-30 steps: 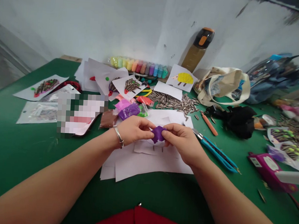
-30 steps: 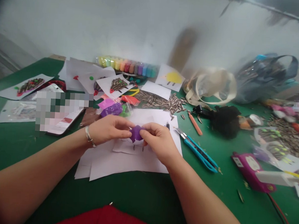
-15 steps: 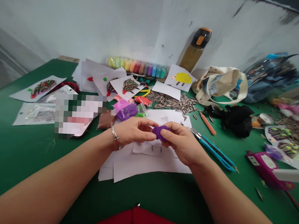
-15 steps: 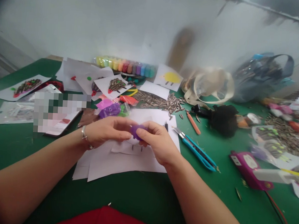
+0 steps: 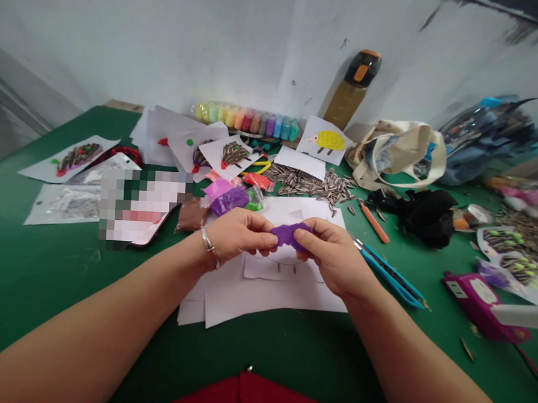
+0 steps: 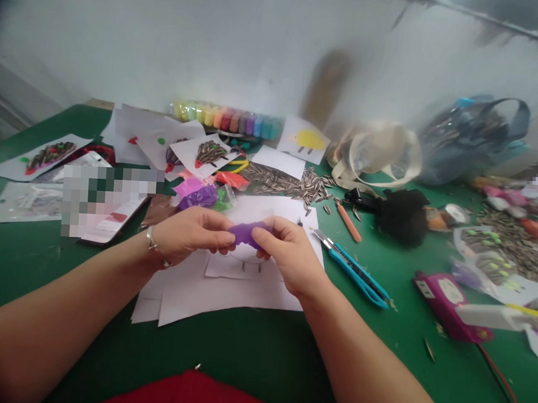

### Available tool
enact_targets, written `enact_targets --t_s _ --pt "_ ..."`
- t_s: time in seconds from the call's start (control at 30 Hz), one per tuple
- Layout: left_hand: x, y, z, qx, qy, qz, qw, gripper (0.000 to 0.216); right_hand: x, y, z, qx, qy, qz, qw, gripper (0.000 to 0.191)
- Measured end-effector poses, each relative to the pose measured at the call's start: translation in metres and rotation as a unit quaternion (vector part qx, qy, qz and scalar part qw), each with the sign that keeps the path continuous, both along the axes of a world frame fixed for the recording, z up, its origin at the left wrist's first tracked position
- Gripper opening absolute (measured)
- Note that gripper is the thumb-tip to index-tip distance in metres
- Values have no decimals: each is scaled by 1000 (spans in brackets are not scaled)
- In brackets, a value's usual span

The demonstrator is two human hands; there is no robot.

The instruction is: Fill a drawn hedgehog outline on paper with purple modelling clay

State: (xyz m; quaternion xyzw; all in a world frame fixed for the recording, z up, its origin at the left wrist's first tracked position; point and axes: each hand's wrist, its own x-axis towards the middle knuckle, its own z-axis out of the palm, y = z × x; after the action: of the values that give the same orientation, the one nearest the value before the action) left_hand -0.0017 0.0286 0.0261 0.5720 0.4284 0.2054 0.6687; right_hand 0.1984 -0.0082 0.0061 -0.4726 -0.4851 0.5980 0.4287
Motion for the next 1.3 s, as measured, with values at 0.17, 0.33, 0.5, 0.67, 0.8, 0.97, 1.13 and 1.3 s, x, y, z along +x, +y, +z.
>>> enact_targets --t_s 0.17,0.33,0.5,0.67,0.8,0.97,1.13,1.3 --pt "-1 0 1 1 20 -12 1000 13 6 1 2 -4 -13 4 1000 14" --pt "0 0 2 15 56 -11 998 15 11 4 7 18 -105 25 994 11" --pt "1 -1 2 35 126 -16 991 19 14 4 10 37 -232 39 971 25" --pt "3 -1 4 33 174 -2 984 19 11 4 10 26 -275 46 960 17" --pt "7 -2 5 8 171 32 985 16 7 3 8 16 -276 54 960 13" --pt "9 -5 2 26 202 9 979 18 6 3 4 -9 -299 50 953 19" --pt "8 -5 2 136 290 -56 946 29 5 2 6 23 -344 71 936 19" --pt "11 -4 2 192 338 -89 917 34 3 2 1 88 -458 62 883 19"
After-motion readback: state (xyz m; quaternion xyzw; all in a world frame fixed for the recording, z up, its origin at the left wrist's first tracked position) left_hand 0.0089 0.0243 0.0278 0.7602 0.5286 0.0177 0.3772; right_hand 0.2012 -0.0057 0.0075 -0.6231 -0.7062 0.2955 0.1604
